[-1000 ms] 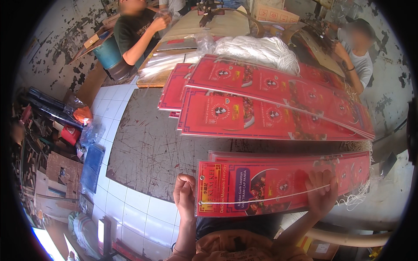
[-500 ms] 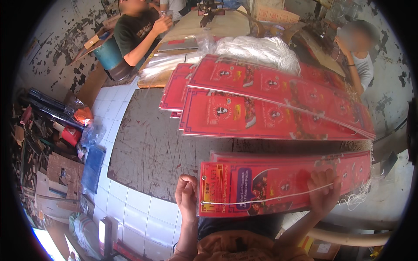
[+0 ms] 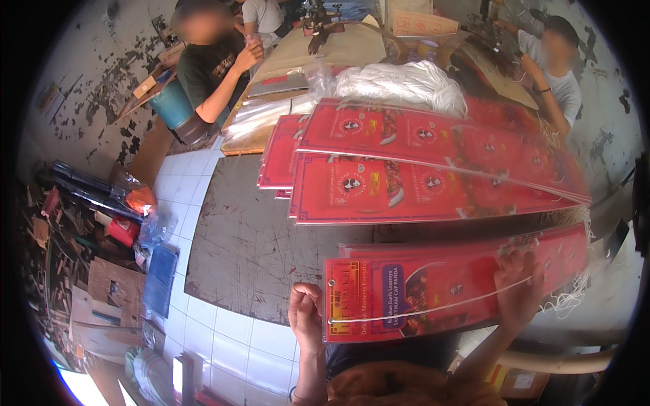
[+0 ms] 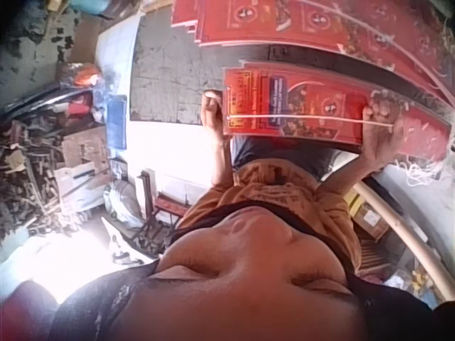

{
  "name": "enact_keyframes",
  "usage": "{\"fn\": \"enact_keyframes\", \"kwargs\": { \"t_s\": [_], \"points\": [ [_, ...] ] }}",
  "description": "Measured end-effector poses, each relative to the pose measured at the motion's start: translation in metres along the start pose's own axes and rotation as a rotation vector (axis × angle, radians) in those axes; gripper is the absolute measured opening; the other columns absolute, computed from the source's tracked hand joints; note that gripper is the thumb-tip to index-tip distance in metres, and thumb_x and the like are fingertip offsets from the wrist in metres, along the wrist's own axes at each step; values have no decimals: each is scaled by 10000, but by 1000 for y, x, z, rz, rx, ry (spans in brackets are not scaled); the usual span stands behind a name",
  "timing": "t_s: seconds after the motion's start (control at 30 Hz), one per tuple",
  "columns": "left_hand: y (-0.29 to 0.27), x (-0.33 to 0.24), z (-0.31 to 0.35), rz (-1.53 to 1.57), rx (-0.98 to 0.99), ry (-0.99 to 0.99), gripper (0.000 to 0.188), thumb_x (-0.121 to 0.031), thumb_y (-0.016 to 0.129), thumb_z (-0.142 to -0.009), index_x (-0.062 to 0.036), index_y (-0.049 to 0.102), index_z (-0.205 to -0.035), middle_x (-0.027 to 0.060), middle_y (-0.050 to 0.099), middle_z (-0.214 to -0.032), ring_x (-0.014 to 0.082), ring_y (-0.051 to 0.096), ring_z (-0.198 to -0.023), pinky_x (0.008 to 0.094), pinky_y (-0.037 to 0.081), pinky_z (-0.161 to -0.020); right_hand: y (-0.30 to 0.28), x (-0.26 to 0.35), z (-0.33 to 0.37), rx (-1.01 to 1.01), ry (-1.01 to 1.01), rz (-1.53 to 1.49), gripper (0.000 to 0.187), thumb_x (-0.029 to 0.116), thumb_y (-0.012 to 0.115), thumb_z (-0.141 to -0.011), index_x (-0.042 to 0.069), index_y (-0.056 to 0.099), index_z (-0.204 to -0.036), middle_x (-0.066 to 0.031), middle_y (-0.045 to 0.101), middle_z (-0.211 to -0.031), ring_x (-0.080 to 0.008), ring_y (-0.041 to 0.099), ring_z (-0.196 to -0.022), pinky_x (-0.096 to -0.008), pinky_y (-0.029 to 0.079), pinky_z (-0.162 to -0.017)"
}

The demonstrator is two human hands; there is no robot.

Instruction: The person ties a white string around a stack of red rectangular packages. They pull the string through pre-punched holes on the package edges and tie a knot to secure the bundle. The person repeats this process for multiple stacks of packages on the table.

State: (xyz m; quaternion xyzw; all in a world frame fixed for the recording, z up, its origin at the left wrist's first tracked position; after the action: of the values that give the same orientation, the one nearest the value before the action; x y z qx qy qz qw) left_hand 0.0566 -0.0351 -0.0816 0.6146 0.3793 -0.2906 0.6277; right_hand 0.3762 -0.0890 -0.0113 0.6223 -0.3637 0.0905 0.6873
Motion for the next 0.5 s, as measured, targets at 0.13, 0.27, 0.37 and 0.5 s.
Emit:
{"fn": "enact_keyframes", "kwargs": {
  "t_s": [0.13, 0.27, 0.37, 0.5],
  "points": [
    [5, -2, 2, 37, 45, 48, 154, -146, 525, -869, -28, 443, -925, 20, 510, -755, 62, 518, -639, 195, 446, -590, 24, 5, -3, 231, 58, -206, 242, 293, 483, -928, 95, 389, -825, -7, 386, -674, -149, 415, -681, -373, 471, -771],
    [5, 2, -1, -102, 106, -10, 193, -92, 507, -855, 3, 478, -1021, 50, 556, -854, 75, 540, -736, 214, 449, -675, 58, -1, -5, 331, 57, -123, 285, 314, 494, -918, 80, 403, -783, -13, 387, -617, -143, 417, -599, -381, 485, -731],
    [16, 0, -6, -71, 148, -98, 296, -53, 511, -820, 11, 474, -1106, 37, 513, -917, 88, 496, -852, 225, 412, -762, 93, -16, -1, 264, -36, 179, 191, 183, 554, -882, 40, 476, -782, -47, 473, -647, -158, 487, -626, -354, 489, -684],
    [20, -2, -7, 226, 131, -13, 500, 6, 454, -702, -19, 385, -1196, 109, 486, -1060, 165, 535, -982, 261, 504, -785, 118, -36, 16, 359, -128, 878, 127, 39, 575, -835, -1, 546, -952, -100, 579, -757, -184, 580, -701, -314, 490, -651]
  ]
}}
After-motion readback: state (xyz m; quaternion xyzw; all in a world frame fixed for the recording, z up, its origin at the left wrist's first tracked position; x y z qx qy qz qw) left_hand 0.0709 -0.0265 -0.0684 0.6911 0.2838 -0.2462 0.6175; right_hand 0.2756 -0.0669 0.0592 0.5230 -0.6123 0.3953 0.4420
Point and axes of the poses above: each hand's wrist, its own z-axis away from the middle knuckle, its own y-axis out of the palm, x = y × z, the point moved 5 cm from there along -z, towards the middle knuckle
